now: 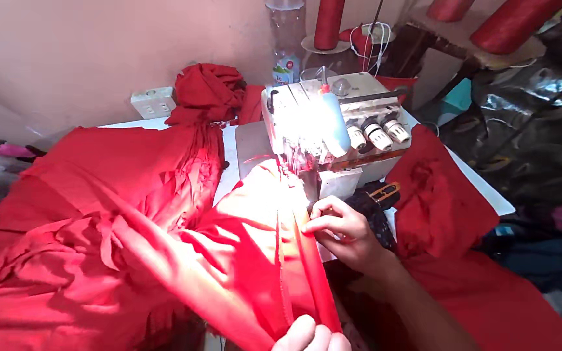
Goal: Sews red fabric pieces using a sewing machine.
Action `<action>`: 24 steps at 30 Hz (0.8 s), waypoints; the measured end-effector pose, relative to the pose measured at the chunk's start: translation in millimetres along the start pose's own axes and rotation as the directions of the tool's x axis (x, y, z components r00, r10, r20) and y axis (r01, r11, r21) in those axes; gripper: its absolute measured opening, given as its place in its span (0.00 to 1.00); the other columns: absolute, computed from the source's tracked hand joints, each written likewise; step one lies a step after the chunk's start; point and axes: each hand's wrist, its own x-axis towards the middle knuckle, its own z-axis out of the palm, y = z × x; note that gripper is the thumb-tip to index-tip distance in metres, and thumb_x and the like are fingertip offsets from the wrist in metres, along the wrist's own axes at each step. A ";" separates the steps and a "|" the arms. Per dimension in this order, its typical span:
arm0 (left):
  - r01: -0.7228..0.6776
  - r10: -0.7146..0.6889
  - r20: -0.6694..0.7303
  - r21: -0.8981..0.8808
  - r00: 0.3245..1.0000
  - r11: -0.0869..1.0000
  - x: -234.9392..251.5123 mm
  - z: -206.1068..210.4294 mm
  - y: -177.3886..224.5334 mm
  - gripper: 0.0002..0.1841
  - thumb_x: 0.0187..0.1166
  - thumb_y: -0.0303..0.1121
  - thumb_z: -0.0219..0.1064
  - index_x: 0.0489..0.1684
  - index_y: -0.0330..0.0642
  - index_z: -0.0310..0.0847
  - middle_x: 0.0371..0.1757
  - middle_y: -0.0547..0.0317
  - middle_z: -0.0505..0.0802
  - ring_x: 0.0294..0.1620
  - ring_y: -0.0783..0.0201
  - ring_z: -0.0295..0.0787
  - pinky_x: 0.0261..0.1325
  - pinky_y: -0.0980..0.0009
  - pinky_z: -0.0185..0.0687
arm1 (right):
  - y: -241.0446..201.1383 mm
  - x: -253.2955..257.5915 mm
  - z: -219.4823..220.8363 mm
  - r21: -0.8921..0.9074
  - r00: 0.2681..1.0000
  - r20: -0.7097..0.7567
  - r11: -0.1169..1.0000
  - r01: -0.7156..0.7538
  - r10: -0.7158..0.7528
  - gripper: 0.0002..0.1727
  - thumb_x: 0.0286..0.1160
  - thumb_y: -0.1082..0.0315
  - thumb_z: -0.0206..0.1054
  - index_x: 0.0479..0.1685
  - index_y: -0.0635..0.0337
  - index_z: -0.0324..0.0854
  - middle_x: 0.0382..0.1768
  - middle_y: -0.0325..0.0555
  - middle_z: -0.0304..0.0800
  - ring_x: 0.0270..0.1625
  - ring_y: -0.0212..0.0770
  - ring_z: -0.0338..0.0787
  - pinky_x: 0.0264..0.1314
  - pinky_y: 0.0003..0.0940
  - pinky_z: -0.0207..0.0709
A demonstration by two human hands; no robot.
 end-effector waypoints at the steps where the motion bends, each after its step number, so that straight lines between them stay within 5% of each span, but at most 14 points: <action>1: 0.016 -0.015 -0.005 0.032 1.000 0.999 0.6 5.4 -1.9 0.13 0.77 0.20 0.57 0.29 0.33 0.90 0.24 0.53 0.87 0.23 0.59 0.79 0.33 0.65 0.70 | 2.4 3.6 0.3 0.004 1.000 -0.001 1.000 -0.001 0.001 0.07 0.77 0.70 0.69 0.41 0.59 0.93 0.45 0.48 0.86 0.52 0.24 0.84 0.57 0.13 0.76; 12: 0.252 -0.227 -0.147 0.178 0.963 0.951 28.5 27.9 -36.5 0.13 0.73 0.21 0.60 0.23 0.38 0.91 0.25 0.55 0.91 0.24 0.62 0.82 0.33 0.69 0.72 | 16.0 16.7 -0.2 0.077 0.999 -0.014 0.996 -0.036 0.037 0.05 0.72 0.73 0.70 0.39 0.60 0.92 0.43 0.45 0.85 0.51 0.20 0.81 0.58 0.09 0.72; 24: 0.348 -0.248 -0.353 0.254 0.902 0.903 47.5 49.1 -73.3 0.14 0.72 0.26 0.60 0.14 0.38 0.82 0.16 0.56 0.83 0.20 0.59 0.81 0.27 0.67 0.71 | 16.6 17.7 -10.1 0.077 0.998 0.058 0.997 -0.019 0.014 0.06 0.78 0.70 0.69 0.44 0.59 0.91 0.43 0.46 0.83 0.49 0.20 0.80 0.56 0.08 0.71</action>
